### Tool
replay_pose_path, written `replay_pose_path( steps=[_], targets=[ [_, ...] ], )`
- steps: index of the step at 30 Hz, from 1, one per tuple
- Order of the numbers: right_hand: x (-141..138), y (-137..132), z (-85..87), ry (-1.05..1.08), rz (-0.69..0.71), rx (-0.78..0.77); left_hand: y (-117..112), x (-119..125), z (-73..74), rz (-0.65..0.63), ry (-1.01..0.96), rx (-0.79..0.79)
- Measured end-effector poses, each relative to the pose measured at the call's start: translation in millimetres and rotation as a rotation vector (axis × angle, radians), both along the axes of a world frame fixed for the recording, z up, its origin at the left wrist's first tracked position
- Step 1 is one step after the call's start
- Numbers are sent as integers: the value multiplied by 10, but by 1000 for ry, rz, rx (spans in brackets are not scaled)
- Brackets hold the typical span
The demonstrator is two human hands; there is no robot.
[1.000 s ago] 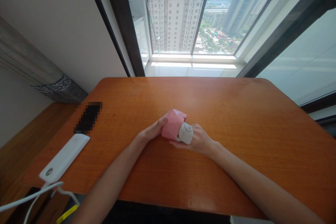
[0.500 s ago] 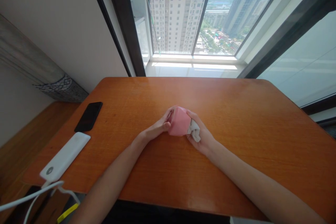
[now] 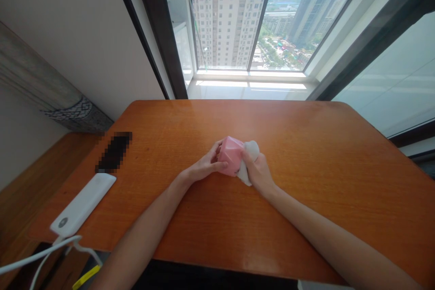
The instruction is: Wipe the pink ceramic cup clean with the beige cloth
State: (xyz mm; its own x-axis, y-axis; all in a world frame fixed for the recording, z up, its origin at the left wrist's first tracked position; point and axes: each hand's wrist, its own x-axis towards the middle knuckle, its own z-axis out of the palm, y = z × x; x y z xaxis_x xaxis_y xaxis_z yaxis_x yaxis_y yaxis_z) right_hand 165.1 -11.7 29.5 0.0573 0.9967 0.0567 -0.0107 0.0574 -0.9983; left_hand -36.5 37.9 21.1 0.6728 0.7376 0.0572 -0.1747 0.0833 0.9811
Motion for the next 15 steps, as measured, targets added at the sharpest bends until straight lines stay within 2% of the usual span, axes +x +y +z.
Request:
replay_pose_path(
  steps=[2, 5, 7, 10, 15],
  targets=[
    [72, 3, -40, -276, 59, 273, 10, -11, -41, -10, -5, 17],
    [153, 30, -45, -626, 218, 732, 22, -15, -116, -33, -21, -14],
    [176, 45, -20, -787, 297, 940, 26, -14, -160, -24, -24, -60],
    [174, 48, 13, -899, 305, 1056, 25, -14, -200, 3, -19, -116],
    [136, 20, 10, -877, 250, 1012, 2, -1, -241, -51, -42, -203]
  ],
)
